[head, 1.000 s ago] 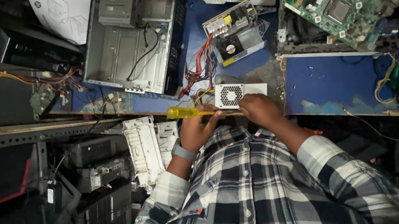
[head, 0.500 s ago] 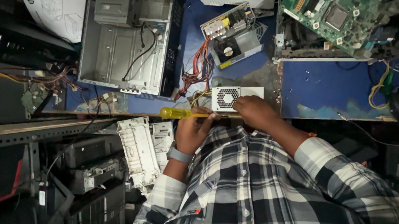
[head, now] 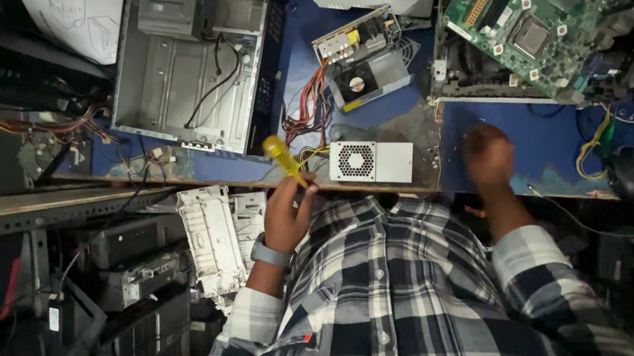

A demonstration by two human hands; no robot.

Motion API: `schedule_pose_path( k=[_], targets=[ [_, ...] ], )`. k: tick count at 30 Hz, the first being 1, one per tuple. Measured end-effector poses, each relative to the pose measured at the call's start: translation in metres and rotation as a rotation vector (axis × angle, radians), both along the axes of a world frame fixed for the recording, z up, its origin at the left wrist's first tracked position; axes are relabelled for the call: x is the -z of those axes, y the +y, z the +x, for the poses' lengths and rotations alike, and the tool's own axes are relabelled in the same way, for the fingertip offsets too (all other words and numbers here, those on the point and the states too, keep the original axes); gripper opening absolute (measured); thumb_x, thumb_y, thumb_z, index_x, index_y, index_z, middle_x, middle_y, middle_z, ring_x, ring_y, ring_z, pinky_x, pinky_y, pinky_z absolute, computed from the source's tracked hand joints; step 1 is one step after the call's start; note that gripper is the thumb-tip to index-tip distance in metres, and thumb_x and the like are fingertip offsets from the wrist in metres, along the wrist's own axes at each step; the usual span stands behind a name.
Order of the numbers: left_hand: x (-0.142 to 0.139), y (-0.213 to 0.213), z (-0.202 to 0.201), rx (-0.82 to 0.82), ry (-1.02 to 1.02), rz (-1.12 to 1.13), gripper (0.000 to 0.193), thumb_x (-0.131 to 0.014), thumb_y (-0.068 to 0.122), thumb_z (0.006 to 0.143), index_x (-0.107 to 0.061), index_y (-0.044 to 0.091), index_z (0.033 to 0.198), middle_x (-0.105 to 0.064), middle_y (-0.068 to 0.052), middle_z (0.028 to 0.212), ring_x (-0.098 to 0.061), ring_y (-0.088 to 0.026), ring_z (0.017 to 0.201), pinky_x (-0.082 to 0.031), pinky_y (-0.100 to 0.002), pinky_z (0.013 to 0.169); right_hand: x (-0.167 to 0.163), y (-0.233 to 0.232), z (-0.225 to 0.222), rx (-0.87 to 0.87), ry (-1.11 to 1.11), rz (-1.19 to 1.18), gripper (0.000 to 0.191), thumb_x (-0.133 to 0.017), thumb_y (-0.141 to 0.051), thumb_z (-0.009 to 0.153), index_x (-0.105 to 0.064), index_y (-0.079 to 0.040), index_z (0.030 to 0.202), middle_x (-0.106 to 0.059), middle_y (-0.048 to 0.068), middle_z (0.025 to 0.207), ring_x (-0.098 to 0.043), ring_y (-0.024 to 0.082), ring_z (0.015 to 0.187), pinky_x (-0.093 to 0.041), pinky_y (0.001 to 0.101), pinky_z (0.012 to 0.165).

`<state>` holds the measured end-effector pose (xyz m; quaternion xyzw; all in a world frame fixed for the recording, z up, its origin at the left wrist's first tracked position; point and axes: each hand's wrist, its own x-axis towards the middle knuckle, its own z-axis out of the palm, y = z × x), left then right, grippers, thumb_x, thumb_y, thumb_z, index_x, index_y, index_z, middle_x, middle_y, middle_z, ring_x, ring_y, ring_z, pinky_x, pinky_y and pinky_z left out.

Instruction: The person uses a yellow-handled screwdriver to repeatedly tighten and loosen screws on a white computer power supply unit placed on a cluttered workbench. The person holds the unit steady with the left hand while turning the screwdriver with the right hand.

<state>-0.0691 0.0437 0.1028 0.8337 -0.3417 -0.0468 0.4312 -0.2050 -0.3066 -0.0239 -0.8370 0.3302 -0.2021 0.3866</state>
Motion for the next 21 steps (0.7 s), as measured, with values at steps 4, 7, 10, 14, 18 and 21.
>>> schedule_pose_path(
  k=[4, 7, 10, 14, 18, 21],
  targets=[
    [0.014, 0.003, 0.006, -0.049, 0.072, 0.040, 0.022, -0.061, 0.014, 0.103, -0.065, 0.001, 0.120, -0.070, -0.021, 0.111, -0.069, -0.038, 0.099, -0.055, -0.041, 0.085, 0.008, -0.010, 0.001, -0.023, 0.002, -0.202, 0.008, -0.073, -0.015, 0.093, -0.072, -0.008, 0.097, -0.071, 0.019, 0.092, -0.068, 0.041, 0.083, -0.054, 0.0477, 0.072],
    [0.030, 0.001, 0.015, -0.082, 0.067, 0.071, 0.025, -0.061, 0.015, 0.104, -0.063, 0.000, 0.124, -0.069, -0.022, 0.114, -0.068, -0.040, 0.100, -0.054, -0.042, 0.086, 0.014, -0.013, 0.006, 0.006, 0.031, -0.155, 0.007, -0.073, -0.015, 0.089, -0.071, -0.010, 0.093, -0.071, 0.018, 0.089, -0.068, 0.040, 0.082, -0.055, 0.0473, 0.074],
    [0.045, -0.001, 0.021, -0.052, 0.061, 0.066, 0.028, -0.061, 0.014, 0.104, -0.061, 0.002, 0.129, -0.069, -0.023, 0.117, -0.069, -0.041, 0.104, -0.054, -0.044, 0.088, 0.015, -0.012, 0.006, 0.001, 0.009, -0.139, 0.010, -0.074, -0.014, 0.091, -0.072, -0.007, 0.098, -0.070, 0.018, 0.092, -0.068, 0.039, 0.085, -0.055, 0.0456, 0.075],
    [0.060, -0.011, 0.029, -0.052, 0.224, 0.162, 0.044, -0.058, 0.009, 0.100, -0.054, 0.011, 0.144, -0.068, -0.022, 0.118, -0.069, -0.039, 0.102, -0.054, -0.045, 0.086, 0.013, 0.005, 0.003, 0.097, -0.105, -0.086, 0.020, -0.077, -0.013, 0.090, -0.071, -0.005, 0.108, -0.070, 0.015, 0.099, -0.070, 0.031, 0.087, -0.056, 0.0412, 0.079],
    [0.070, -0.015, 0.043, 0.162, 0.052, 0.195, 0.065, -0.069, 0.008, 0.087, -0.053, 0.019, 0.149, -0.066, -0.017, 0.117, -0.067, -0.037, 0.105, -0.055, -0.046, 0.090, -0.001, 0.041, 0.006, -0.034, -0.215, -0.092, 0.012, -0.073, -0.011, 0.098, -0.069, -0.006, 0.108, -0.070, 0.013, 0.105, -0.070, 0.028, 0.093, -0.056, 0.0391, 0.084],
    [0.077, -0.025, 0.053, 0.224, -0.035, 0.210, 0.074, -0.084, 0.018, 0.074, -0.053, 0.017, 0.141, -0.062, -0.018, 0.117, -0.063, -0.040, 0.106, -0.055, -0.047, 0.087, -0.018, 0.066, 0.019, -0.275, -0.136, -0.134, 0.027, -0.078, -0.016, 0.087, -0.069, -0.005, 0.110, -0.069, 0.017, 0.110, -0.067, 0.035, 0.104, -0.054, 0.0437, 0.092]
  ],
)
